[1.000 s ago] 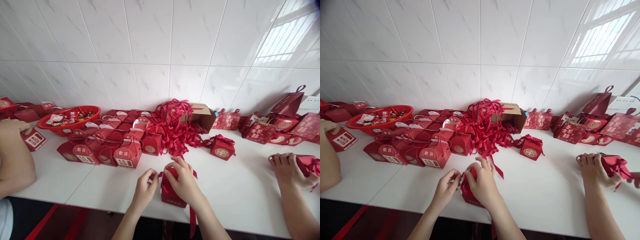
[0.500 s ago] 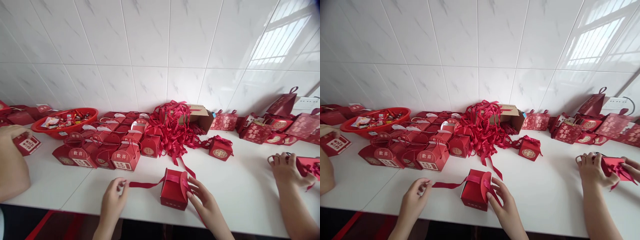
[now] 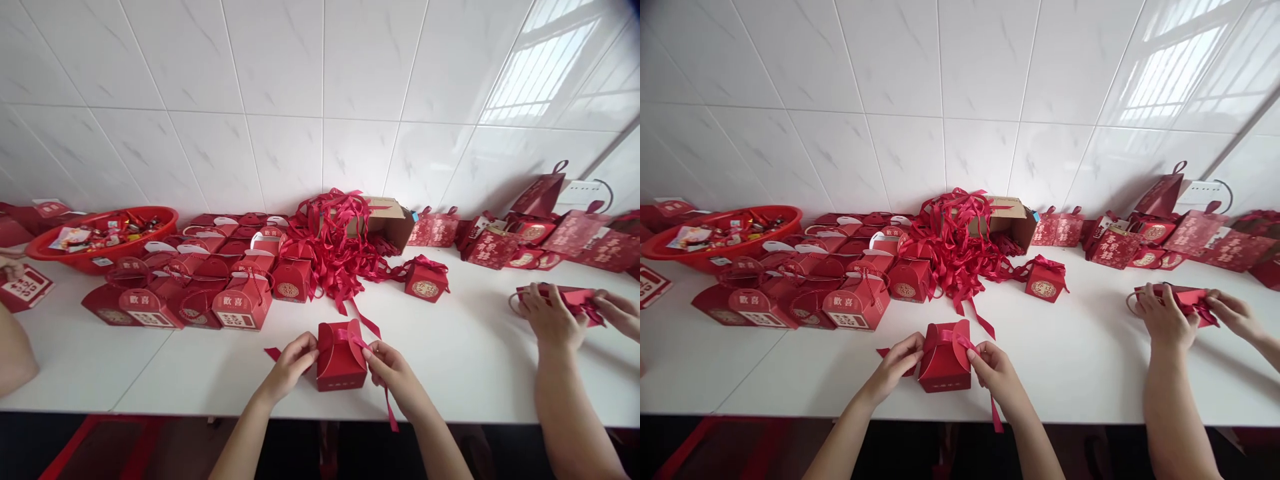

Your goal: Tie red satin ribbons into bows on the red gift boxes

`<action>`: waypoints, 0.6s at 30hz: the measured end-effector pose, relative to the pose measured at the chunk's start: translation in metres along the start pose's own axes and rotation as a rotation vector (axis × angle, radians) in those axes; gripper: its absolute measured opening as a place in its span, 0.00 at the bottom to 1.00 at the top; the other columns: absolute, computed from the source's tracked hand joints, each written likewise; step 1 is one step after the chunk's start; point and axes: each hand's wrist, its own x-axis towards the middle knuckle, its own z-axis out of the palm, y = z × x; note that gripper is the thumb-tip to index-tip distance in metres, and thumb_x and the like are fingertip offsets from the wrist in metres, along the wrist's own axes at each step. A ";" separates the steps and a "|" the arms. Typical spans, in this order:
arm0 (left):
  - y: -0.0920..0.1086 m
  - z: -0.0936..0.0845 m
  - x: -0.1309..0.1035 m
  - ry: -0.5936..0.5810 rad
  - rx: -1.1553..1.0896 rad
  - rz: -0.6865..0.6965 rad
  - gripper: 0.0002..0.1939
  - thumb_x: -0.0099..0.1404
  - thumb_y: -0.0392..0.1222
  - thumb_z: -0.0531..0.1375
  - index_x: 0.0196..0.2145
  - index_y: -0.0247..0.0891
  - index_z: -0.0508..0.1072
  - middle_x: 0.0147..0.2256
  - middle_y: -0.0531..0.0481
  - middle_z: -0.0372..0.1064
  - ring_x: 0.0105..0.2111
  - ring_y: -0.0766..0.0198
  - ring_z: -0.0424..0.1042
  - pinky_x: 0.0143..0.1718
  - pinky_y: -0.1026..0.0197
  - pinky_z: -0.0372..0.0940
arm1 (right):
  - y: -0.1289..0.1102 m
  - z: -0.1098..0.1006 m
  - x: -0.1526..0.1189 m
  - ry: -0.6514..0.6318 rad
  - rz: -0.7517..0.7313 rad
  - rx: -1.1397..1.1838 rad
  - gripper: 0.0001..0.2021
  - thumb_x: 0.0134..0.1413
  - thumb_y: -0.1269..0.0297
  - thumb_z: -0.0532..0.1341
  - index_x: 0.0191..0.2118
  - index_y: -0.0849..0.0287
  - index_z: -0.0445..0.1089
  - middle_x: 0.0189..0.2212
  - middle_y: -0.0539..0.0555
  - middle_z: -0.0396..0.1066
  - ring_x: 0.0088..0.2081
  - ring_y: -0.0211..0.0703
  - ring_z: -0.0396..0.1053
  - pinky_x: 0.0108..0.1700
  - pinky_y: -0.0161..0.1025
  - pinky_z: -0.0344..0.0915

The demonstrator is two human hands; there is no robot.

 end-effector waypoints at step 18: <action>-0.015 -0.028 -0.006 0.339 -0.001 -0.048 0.07 0.54 0.39 0.60 0.31 0.40 0.64 0.24 0.57 0.59 0.24 0.69 0.61 0.27 0.67 0.56 | -0.010 -0.035 0.013 0.217 -0.137 -0.384 0.20 0.52 0.45 0.58 0.23 0.58 0.63 0.20 0.47 0.55 0.24 0.37 0.56 0.27 0.35 0.52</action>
